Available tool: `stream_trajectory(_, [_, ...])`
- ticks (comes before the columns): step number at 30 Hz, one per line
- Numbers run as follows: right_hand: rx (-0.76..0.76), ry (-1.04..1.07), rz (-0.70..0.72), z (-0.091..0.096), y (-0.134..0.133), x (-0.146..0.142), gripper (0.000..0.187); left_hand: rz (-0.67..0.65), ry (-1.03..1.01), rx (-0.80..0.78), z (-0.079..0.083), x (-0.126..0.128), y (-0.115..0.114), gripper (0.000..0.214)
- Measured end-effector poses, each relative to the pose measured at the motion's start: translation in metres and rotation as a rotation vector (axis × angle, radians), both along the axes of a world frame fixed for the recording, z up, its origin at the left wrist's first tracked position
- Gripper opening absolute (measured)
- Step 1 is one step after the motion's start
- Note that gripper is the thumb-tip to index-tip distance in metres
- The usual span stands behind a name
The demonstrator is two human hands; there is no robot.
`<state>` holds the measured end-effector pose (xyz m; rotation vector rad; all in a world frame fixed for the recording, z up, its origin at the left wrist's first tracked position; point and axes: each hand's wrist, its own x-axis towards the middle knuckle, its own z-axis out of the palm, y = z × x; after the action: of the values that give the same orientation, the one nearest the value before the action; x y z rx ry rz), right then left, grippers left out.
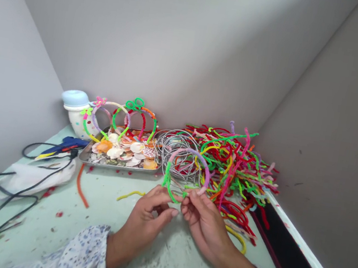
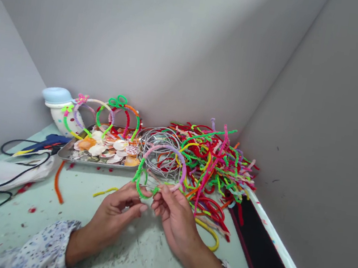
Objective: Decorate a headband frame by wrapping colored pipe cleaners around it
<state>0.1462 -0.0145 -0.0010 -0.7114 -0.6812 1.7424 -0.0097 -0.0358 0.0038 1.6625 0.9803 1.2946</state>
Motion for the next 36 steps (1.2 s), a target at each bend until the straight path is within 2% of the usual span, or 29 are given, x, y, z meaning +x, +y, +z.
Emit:
stream_trajectory(5, [-0.01,0.011,-0.072,-0.001,0.003,0.0,0.022,-0.094,-0.308,-0.294,-0.003,0.002,0.004,0.012])
stream_trajectory(7, [-0.016,0.011,-0.091,-0.001,0.004,0.0,0.021,-0.113,-0.383,-0.355,-0.003,0.002,0.004,0.016])
stream_trajectory(11, [-0.022,0.006,-0.158,-0.003,0.006,0.001,0.021,-0.075,-0.451,-0.353,0.0,0.001,0.004,0.021])
stream_trajectory(19, [0.019,-0.031,-0.248,-0.003,0.011,0.003,0.024,0.139,-0.47,-0.516,0.001,0.0,0.008,0.025])
stream_trajectory(22, [0.043,-0.052,-0.255,-0.003,0.011,0.004,0.024,0.194,-0.547,-0.553,0.002,0.0,0.01,0.026])
stream_trajectory(29, [0.053,-0.112,-0.307,-0.004,0.012,0.004,0.021,0.219,-0.695,-0.556,0.008,0.0,0.012,0.022])
stream_trajectory(33, [0.084,-0.113,-0.338,-0.003,0.014,0.005,0.02,0.228,-0.665,-0.572,0.004,0.0,0.009,0.02])
stream_trajectory(36, [0.11,-0.179,-0.347,-0.006,0.014,0.006,0.021,0.244,-0.541,-0.518,0.005,0.001,0.004,0.023])
